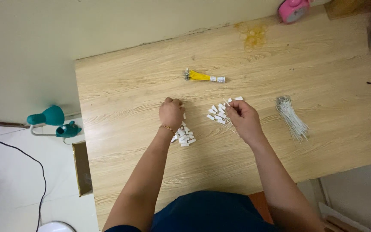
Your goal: Attach white identification tags to individual wires.
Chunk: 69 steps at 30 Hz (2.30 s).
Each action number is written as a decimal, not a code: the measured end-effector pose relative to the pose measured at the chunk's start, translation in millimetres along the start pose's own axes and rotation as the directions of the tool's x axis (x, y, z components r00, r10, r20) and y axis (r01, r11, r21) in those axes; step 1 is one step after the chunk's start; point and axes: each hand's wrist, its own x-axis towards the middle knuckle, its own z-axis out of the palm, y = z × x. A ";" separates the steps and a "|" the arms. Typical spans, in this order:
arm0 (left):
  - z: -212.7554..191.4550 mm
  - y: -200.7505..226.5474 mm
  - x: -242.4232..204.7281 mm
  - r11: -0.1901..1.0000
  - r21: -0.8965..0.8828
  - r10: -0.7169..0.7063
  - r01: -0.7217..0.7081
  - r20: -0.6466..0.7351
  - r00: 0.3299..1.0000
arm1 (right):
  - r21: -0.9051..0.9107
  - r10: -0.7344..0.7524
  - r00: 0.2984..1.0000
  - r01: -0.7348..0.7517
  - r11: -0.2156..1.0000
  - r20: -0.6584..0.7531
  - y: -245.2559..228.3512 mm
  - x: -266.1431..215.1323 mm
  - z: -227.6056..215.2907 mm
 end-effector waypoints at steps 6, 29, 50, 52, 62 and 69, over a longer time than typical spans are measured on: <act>-16.0 4.6 -8.2 0.999 0.034 -0.006 0.006 0.005 1.000 | 0.193 -0.024 1.000 0.024 0.981 -0.004 -9.8 -5.6 3.3; -130.9 136.5 -91.2 0.476 -0.876 0.259 -0.074 0.060 0.964 | -0.010 -0.201 0.979 0.201 0.980 -0.028 -77.5 -70.6 -12.5; -129.2 123.6 -86.2 -0.033 -0.955 0.322 0.295 0.269 0.908 | -0.354 -0.454 0.890 0.414 0.839 -0.035 -108.9 -85.7 -14.4; -132.2 126.1 -86.4 -0.032 -0.953 0.340 0.302 0.274 0.900 | -0.389 -0.467 0.884 0.422 0.819 -0.027 -108.6 -84.5 -14.3; -125.7 119.0 -84.3 0.010 -0.957 0.283 0.289 0.280 0.917 | -0.263 -0.390 0.920 0.387 0.884 0.043 -82.8 -71.0 -6.3; -112.6 114.1 -82.8 0.117 -0.944 0.255 0.309 0.329 0.909 | -0.295 -0.457 0.886 0.459 0.838 0.081 -65.2 -63.0 3.3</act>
